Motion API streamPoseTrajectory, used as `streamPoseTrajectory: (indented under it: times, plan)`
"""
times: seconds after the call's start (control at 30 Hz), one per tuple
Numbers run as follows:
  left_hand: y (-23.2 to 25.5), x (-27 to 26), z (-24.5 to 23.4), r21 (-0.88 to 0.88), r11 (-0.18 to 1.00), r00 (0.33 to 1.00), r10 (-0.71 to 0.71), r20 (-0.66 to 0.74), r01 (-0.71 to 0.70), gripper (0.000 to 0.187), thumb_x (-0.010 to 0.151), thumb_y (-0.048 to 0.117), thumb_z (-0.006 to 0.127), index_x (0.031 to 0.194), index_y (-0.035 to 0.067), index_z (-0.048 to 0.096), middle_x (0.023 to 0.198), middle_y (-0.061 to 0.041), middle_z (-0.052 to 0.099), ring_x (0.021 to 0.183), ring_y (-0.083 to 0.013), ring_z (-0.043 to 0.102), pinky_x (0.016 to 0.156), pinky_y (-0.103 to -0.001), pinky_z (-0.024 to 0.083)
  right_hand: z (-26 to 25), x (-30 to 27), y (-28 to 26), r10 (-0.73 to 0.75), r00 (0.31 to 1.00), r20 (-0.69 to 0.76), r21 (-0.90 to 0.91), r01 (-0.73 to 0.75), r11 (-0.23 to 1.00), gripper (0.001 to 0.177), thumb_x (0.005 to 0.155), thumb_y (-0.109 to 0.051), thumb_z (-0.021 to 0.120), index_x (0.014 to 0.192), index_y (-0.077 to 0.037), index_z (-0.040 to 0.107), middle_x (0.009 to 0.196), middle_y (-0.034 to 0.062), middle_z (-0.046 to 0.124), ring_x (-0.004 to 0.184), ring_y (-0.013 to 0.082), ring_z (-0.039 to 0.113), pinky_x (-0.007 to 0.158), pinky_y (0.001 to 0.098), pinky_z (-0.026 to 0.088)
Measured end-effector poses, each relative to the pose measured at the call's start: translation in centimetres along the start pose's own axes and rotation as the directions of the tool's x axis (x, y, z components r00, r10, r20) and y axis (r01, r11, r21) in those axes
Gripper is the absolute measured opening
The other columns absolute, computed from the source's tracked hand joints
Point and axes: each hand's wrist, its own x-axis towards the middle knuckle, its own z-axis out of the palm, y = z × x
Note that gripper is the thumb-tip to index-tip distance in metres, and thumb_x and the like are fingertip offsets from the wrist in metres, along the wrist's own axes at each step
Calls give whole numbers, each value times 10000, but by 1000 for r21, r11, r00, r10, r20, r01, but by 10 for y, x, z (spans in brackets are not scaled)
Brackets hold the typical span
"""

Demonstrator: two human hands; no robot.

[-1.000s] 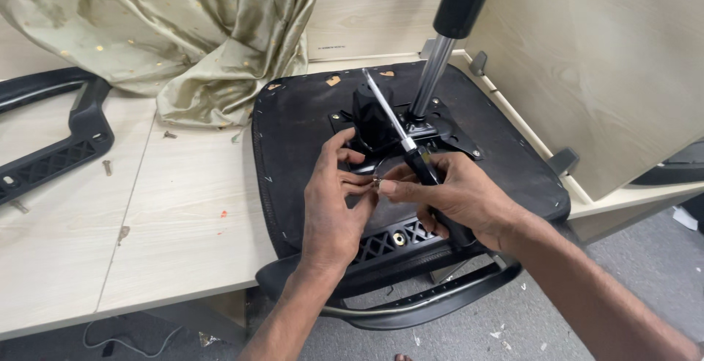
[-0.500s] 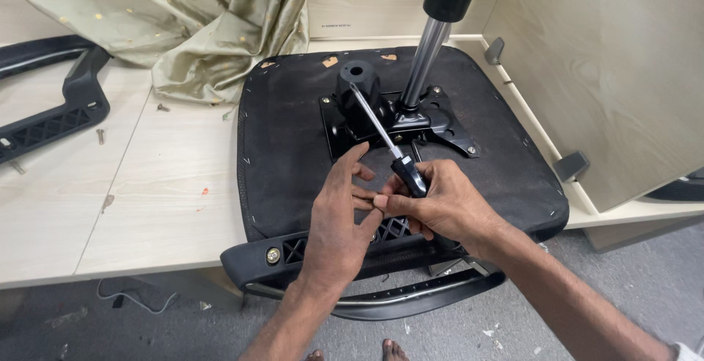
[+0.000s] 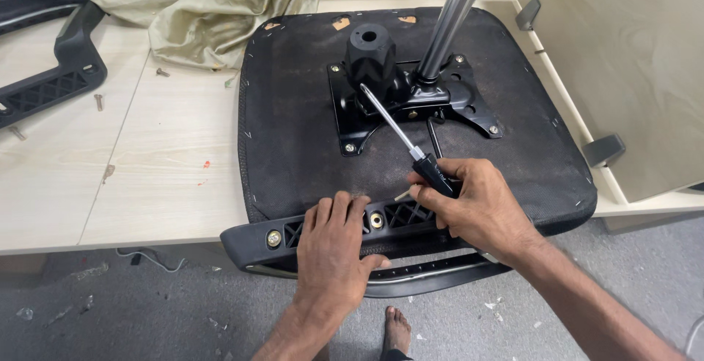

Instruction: The person attaches a black plastic armrest to an office chair seat using a screwdriver. They align the armrest, insert screws, and tighten them to secure the part to the chair.

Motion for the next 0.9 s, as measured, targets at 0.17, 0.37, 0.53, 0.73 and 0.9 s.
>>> streamPoseTrajectory:
  times: [0.17,0.37,0.53,0.73,0.9]
  plan:
    - [-3,2,1,-75,997,999,-14,-29,12,927,536,395,955,1345,89,619,1191,-36,592,1099,-221,527,1042,-418,414,2,0,-1,46,997,65,-63,-42,997,245,857,-287,784,1001,-88,781,529,57,655,389,98,562,335,235,439]
    - [-6,4,-9,-179,983,999,-26,33,31,914,526,413,953,1321,91,637,1165,-45,592,1092,-224,532,1049,-416,432,8,2,0,35,993,114,-53,-29,998,245,846,-296,799,984,-93,794,512,31,653,384,83,564,329,224,436]
    - [-20,7,-15,-203,977,998,54,-21,-58,871,600,468,898,1309,35,636,1398,-152,534,1320,-346,456,1097,-526,364,6,3,-3,39,987,158,-28,-36,999,272,812,-303,829,960,-78,791,489,51,614,366,103,510,324,244,367]
    - [-31,7,-4,-160,979,990,115,-78,-127,829,665,588,820,1259,31,664,1371,-192,614,1322,-343,527,1096,-527,403,8,2,-6,33,985,172,-11,-31,999,272,785,-286,858,918,-55,801,491,53,622,367,108,529,326,247,373]
    - [-35,9,1,-171,974,984,129,-126,-150,806,664,596,821,1219,28,689,1297,-215,663,1264,-356,591,1061,-529,454,7,7,-8,113,977,182,39,-122,992,239,805,-263,845,919,-57,806,490,73,604,373,117,515,348,247,394]
